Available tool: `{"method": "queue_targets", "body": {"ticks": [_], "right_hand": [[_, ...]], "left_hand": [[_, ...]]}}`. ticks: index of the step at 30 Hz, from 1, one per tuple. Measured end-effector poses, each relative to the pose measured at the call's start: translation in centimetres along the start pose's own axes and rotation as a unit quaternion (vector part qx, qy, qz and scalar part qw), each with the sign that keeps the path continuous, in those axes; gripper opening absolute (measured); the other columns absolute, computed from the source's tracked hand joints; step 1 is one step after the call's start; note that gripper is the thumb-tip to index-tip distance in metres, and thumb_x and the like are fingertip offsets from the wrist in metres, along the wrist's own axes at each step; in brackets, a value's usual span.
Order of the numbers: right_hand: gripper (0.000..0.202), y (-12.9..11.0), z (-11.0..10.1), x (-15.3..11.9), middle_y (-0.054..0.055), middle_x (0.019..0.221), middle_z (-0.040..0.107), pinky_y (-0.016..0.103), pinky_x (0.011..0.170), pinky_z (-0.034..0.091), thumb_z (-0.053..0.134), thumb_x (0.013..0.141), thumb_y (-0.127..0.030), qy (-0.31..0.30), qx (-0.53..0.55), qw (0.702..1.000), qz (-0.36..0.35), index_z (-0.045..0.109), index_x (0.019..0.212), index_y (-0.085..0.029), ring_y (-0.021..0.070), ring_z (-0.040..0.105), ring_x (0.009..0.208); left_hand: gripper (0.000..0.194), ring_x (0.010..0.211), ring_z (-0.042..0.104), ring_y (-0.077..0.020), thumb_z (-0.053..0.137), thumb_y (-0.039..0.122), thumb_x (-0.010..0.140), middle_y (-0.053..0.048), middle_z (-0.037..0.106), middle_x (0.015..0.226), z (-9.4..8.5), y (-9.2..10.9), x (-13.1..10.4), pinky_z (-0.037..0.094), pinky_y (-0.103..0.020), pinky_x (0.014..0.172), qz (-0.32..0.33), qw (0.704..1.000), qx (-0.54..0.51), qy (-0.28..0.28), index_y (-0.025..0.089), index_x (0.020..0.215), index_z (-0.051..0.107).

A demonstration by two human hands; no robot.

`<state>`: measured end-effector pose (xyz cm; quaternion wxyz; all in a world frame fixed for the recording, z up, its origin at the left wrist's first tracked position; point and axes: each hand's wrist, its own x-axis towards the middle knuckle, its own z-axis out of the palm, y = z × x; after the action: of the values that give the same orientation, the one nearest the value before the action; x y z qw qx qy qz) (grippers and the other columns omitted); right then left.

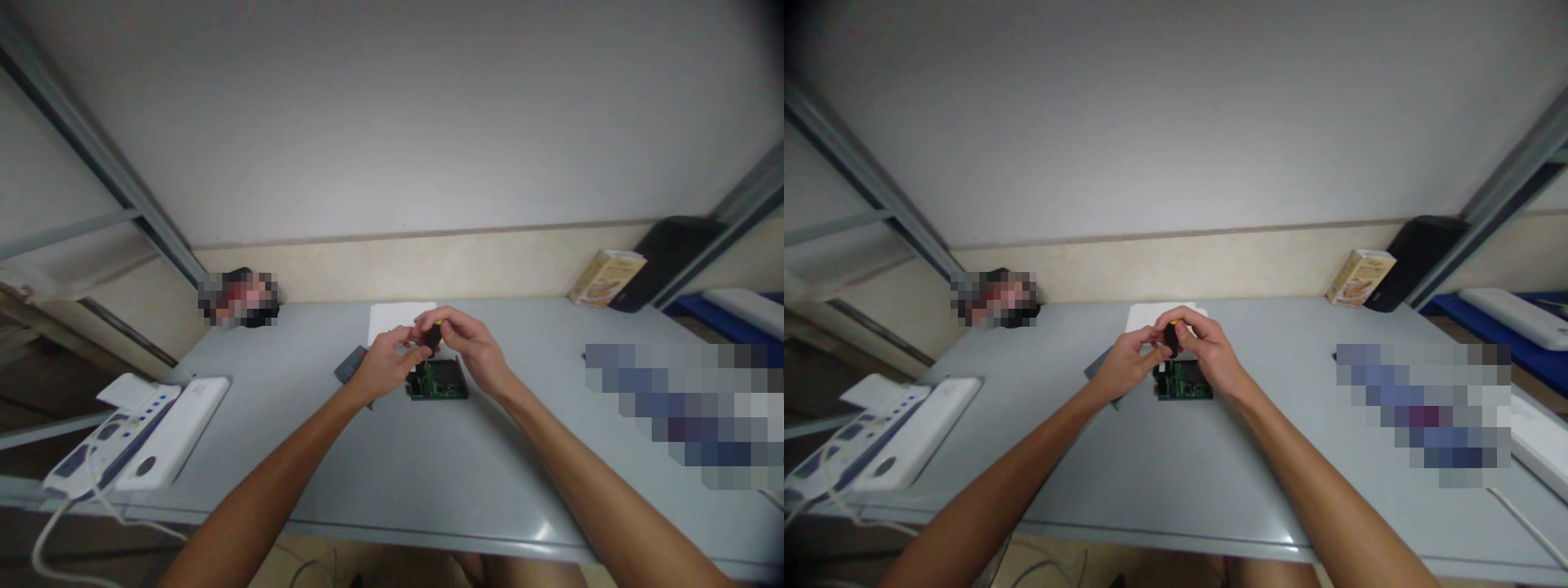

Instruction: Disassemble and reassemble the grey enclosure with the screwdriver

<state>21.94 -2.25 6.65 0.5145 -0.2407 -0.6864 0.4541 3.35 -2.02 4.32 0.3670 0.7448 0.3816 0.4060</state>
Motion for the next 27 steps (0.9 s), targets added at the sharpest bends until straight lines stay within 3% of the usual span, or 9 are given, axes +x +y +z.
{"method": "queue_targets", "body": {"ticks": [2, 5, 9, 11, 14, 17, 21, 24, 27], "right_hand": [[0.027, -0.2, 0.2, 0.0, 0.006, 0.104, 0.066, 0.038, 0.092, 0.048, 0.059, 0.100, -0.046, 0.012, -0.029, 0.999, -0.028, 0.073, 0.093, -0.024, 0.0226, 0.062, 0.100], [0.019, -0.3, 0.1, 0.0, 0.004, 0.096, 0.062, 0.035, 0.086, 0.049, 0.066, 0.098, -0.041, 0.022, -0.059, 0.998, -0.028, 0.075, 0.095, -0.025, 0.0193, 0.062, 0.088], [0.021, 0.2, -0.7, 0.1, 0.002, 0.095, 0.066, 0.035, 0.082, 0.049, 0.060, 0.101, -0.040, 0.023, -0.035, 0.999, 0.003, 0.072, 0.112, -0.028, 0.0190, 0.062, 0.084], [0.023, 0.4, -1.0, 0.1, 0.004, 0.099, 0.068, 0.037, 0.087, 0.048, 0.056, 0.103, -0.042, 0.022, -0.032, 0.999, -0.008, 0.072, 0.104, -0.026, 0.0210, 0.063, 0.093], [0.024, 0.3, -1.0, 0.1, 0.006, 0.105, 0.065, 0.038, 0.093, 0.046, 0.059, 0.101, -0.043, 0.040, -0.066, 0.996, -0.043, 0.072, 0.092, -0.024, 0.0224, 0.061, 0.103], [0.017, 0.2, -1.1, 0.2, 0.004, 0.096, 0.061, 0.036, 0.086, 0.047, 0.067, 0.097, -0.039, 0.056, -0.096, 0.993, -0.050, 0.075, 0.092, -0.025, 0.0200, 0.059, 0.092], [0.019, 0.7, -1.7, 0.2, 0.004, 0.098, 0.068, 0.036, 0.084, 0.048, 0.062, 0.100, -0.038, 0.036, -0.041, 0.999, -0.001, 0.076, 0.107, -0.026, 0.0207, 0.063, 0.092], [0.023, 1.0, -1.9, 0.3, 0.006, 0.102, 0.071, 0.039, 0.090, 0.049, 0.059, 0.101, -0.041, 0.040, -0.007, 0.999, 0.015, 0.075, 0.102, -0.025, 0.0230, 0.064, 0.100], [0.020, 0.9, -2.0, 0.4, 0.005, 0.103, 0.067, 0.037, 0.085, 0.051, 0.068, 0.095, -0.044, 0.061, -0.028, 0.998, 0.002, 0.076, 0.093, -0.025, 0.0218, 0.063, 0.097]], "left_hand": [[0.023, 0.088, 0.063, -0.0201, 0.077, 0.038, 0.085, -0.003, 0.070, 0.089, 0.3, -0.1, 0.1, 0.049, -0.032, 0.084, -0.016, 0.999, 0.025, 0.031, 0.017, 0.094, 0.073], [0.027, 0.090, 0.062, -0.0205, 0.079, 0.044, 0.085, -0.003, 0.069, 0.091, 0.4, -0.2, 0.0, 0.049, -0.033, 0.086, -0.011, 0.998, 0.060, 0.035, 0.019, 0.095, 0.073], [0.044, 0.120, 0.057, -0.0294, 0.076, 0.049, 0.088, -0.010, 0.069, 0.124, -0.8, -0.1, -0.5, 0.044, -0.046, 0.107, 0.060, 0.979, 0.177, -0.075, 0.022, 0.122, 0.068], [0.059, 0.128, 0.053, -0.0326, 0.078, 0.056, 0.084, -0.011, 0.065, 0.133, -1.5, -0.2, -0.7, 0.040, -0.051, 0.112, 0.066, 0.955, 0.244, -0.154, 0.024, 0.130, 0.064], [0.068, 0.125, 0.057, -0.0332, 0.083, 0.056, 0.079, -0.011, 0.064, 0.135, -1.7, -0.7, -1.0, 0.039, -0.052, 0.113, 0.064, 0.927, 0.303, -0.211, 0.023, 0.135, 0.062], [0.066, 0.119, 0.061, -0.0324, 0.084, 0.049, 0.079, -0.011, 0.065, 0.131, -1.4, -1.1, -1.0, 0.043, -0.050, 0.108, 0.070, 0.914, 0.331, -0.224, 0.021, 0.134, 0.062], [0.062, 0.115, 0.063, -0.0308, 0.085, 0.047, 0.079, -0.010, 0.067, 0.125, -1.2, -1.3, -0.8, 0.047, -0.045, 0.103, 0.084, 0.914, 0.323, -0.229, 0.022, 0.132, 0.065], [0.059, 0.114, 0.063, -0.0300, 0.085, 0.046, 0.080, -0.009, 0.067, 0.123, -1.2, -1.1, -0.7, 0.047, -0.044, 0.105, 0.081, 0.918, 0.313, -0.229, 0.023, 0.130, 0.065], [0.062, 0.116, 0.063, -0.0306, 0.085, 0.045, 0.079, -0.009, 0.066, 0.125, -1.3, -0.9, -0.8, 0.046, -0.045, 0.106, 0.076, 0.920, 0.312, -0.226, 0.023, 0.132, 0.064]]}}
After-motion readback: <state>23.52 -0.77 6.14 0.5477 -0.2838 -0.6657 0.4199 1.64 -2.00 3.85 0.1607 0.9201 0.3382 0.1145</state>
